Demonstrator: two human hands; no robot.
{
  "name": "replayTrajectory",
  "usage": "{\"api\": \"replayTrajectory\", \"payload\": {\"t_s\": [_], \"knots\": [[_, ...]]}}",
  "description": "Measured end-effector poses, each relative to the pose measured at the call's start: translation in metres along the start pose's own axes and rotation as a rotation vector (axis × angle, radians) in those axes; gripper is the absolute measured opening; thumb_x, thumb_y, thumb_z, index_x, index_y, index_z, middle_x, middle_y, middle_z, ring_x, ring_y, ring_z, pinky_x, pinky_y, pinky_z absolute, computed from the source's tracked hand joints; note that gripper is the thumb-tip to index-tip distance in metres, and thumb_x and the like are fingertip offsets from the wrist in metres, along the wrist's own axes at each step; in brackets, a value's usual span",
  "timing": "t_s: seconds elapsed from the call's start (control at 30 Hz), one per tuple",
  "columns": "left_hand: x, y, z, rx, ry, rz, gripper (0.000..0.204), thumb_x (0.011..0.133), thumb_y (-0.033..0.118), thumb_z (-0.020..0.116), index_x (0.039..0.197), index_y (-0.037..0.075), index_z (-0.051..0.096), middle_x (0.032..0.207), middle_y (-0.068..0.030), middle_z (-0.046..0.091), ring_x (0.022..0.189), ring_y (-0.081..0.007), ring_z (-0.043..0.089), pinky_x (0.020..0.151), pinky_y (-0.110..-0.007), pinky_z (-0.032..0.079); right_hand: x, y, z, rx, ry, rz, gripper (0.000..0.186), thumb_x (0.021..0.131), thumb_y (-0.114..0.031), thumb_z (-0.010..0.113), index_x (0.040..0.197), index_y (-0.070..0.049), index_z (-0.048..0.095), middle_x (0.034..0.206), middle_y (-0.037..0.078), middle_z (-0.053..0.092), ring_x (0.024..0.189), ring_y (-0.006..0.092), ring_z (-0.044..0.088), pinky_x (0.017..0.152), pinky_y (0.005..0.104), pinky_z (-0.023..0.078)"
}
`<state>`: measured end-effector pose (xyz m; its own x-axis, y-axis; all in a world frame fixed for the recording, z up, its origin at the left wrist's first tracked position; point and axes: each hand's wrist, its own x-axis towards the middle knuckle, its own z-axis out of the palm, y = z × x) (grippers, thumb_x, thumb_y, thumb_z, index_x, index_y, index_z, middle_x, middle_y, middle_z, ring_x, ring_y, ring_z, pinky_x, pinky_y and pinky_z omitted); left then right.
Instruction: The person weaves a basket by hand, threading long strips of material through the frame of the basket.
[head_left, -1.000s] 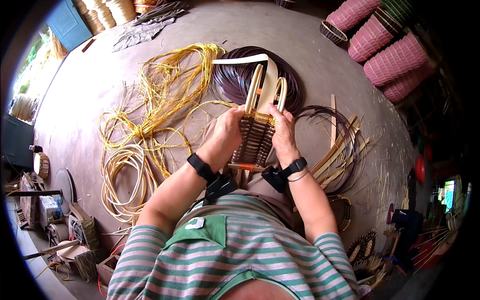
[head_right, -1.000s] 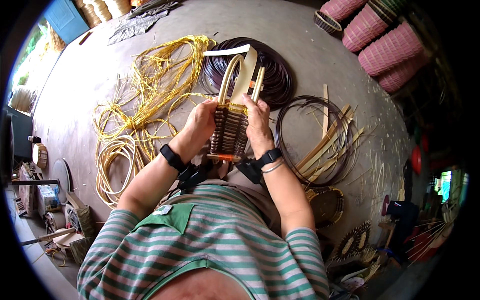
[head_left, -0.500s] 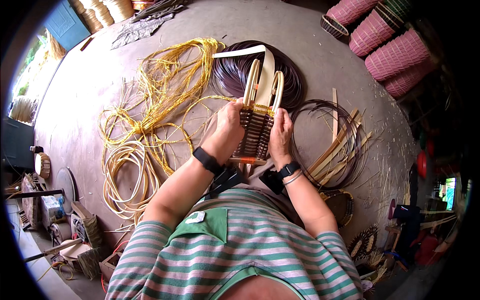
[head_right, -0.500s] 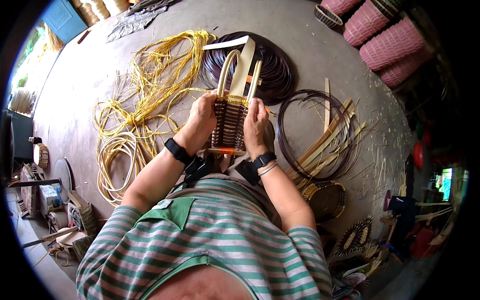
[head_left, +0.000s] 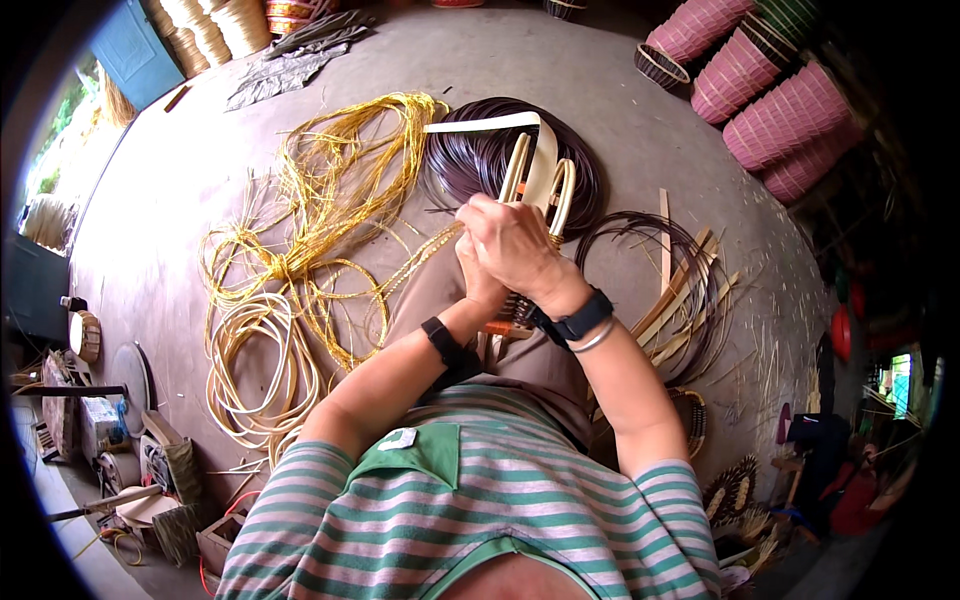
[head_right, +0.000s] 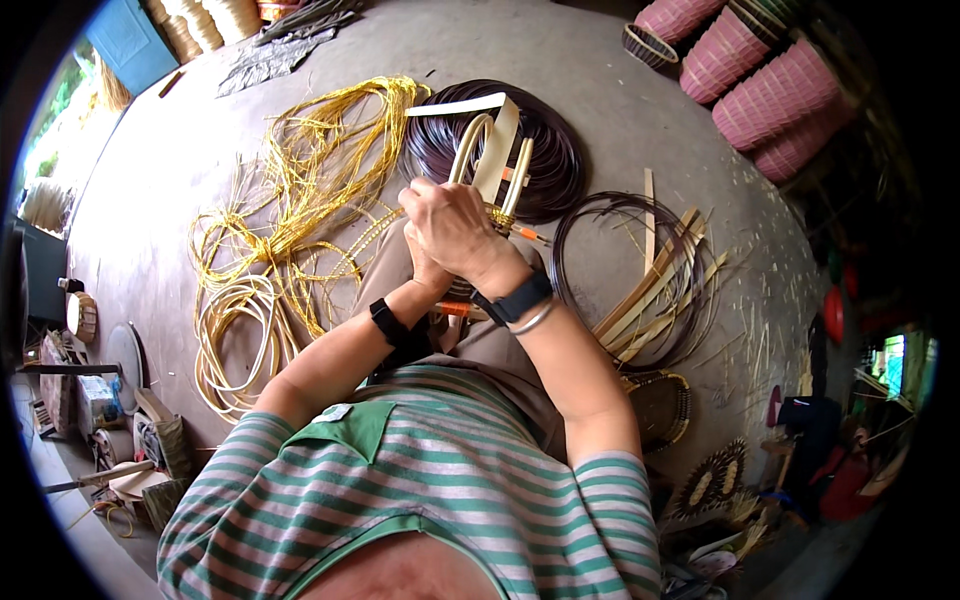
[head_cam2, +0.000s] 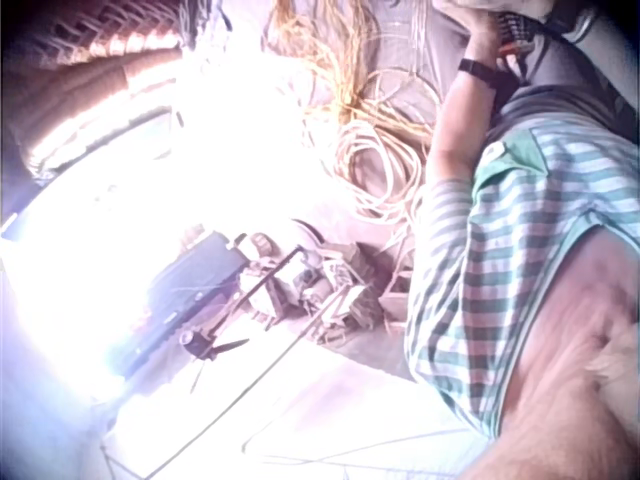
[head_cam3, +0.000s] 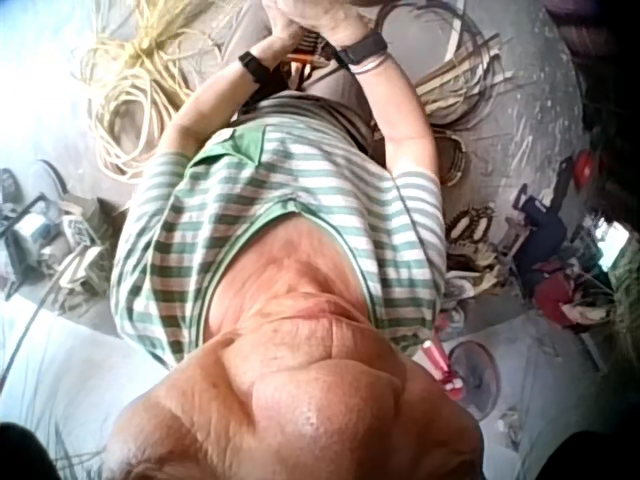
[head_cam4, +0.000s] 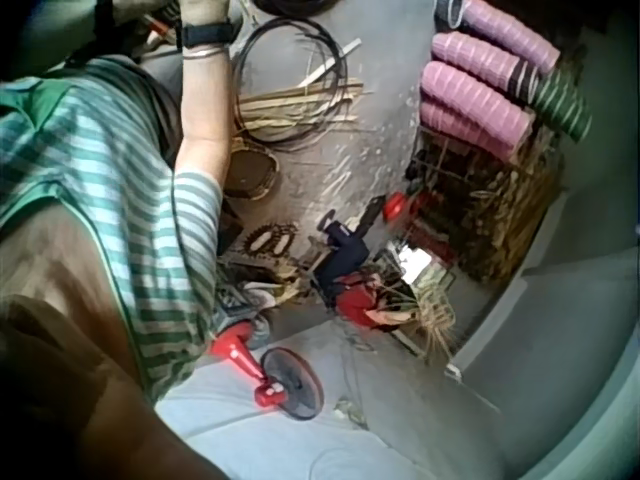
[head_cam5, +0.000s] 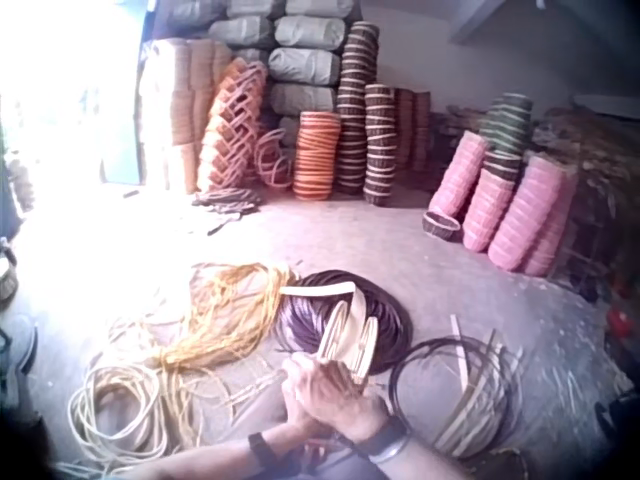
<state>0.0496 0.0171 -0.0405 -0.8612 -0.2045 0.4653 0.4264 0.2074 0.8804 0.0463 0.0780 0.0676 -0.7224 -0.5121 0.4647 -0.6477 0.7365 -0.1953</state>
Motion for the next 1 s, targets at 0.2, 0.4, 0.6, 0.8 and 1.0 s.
{"api": "replayTrajectory", "payload": {"t_s": [0.2, 0.4, 0.6, 0.8, 1.0], "knots": [[0.009, -0.001, 0.002, -0.224, 0.011, -0.152, 0.031, 0.08, 0.001, 0.059, 0.111, -0.001, 0.058, 0.092, -0.0147, 0.065, 0.079, -0.021, 0.062, 0.072, -0.031, 0.049, -0.042, 0.023, -0.01, 0.918, 0.592, 0.425, 0.025, 0.097, -0.019, 0.05, 0.106, 0.002, 0.061, 0.077, 0.005, 0.062, 0.064, 0.0095, 0.061, 0.058, 0.0201, 0.051], [0.035, 0.017, -0.019, -0.598, -0.332, -0.378, 0.064, 0.075, -0.012, 0.055, 0.134, 0.008, 0.039, 0.11, -0.0082, 0.058, 0.081, -0.0104, 0.055, 0.07, -0.024, 0.049, -0.096, 0.08, -0.003, 1.342, 0.628, 0.928, 0.032, 0.097, -0.025, 0.047, 0.106, 0.004, 0.058, 0.08, 0.01, 0.065, 0.065, 0.0164, 0.066, 0.059, 0.0239, 0.055], [0.083, 0.023, -0.039, -0.456, -0.807, -0.564, 0.021, 0.084, 0.012, 0.067, 0.097, -0.003, 0.063, 0.087, -0.0043, 0.065, 0.082, -0.0097, 0.058, 0.078, -0.024, 0.044, -0.099, 0.084, -0.008, 1.345, 0.577, 0.932, 0.033, 0.096, -0.026, 0.051, 0.106, 0.004, 0.059, 0.08, 0.01, 0.066, 0.065, 0.0145, 0.065, 0.058, 0.0228, 0.054], [0.079, 0.006, -0.025, -0.141, -0.724, -0.318, 0.017, 0.081, 0.014, 0.067, 0.089, -0.001, 0.062, 0.074, -0.0041, 0.063, 0.067, -0.0081, 0.056, 0.061, -0.025, 0.045, -0.031, 0.107, -0.025, 0.877, 0.403, 0.801, 0.032, 0.094, -0.024, 0.053, 0.107, 0.005, 0.059, 0.085, 0.012, 0.066, 0.067, 0.0131, 0.064, 0.058, 0.0226, 0.052], [0.055, 0.02, -0.008, 0.219, -0.287, -0.002, 0.015, 0.075, 0.01, 0.058, 0.071, -0.003, 0.05, 0.056, -0.0181, 0.053, 0.051, -0.0297, 0.054, 0.053, -0.038, 0.044, 0.023, 0.111, -0.018, 0.196, 0.356, 0.355, 0.043, 0.087, -0.022, 0.064, 0.12, 0.004, 0.052, 0.102, 0.017, 0.063, 0.074, 0.0154, 0.063, 0.062, 0.0278, 0.052]]}}
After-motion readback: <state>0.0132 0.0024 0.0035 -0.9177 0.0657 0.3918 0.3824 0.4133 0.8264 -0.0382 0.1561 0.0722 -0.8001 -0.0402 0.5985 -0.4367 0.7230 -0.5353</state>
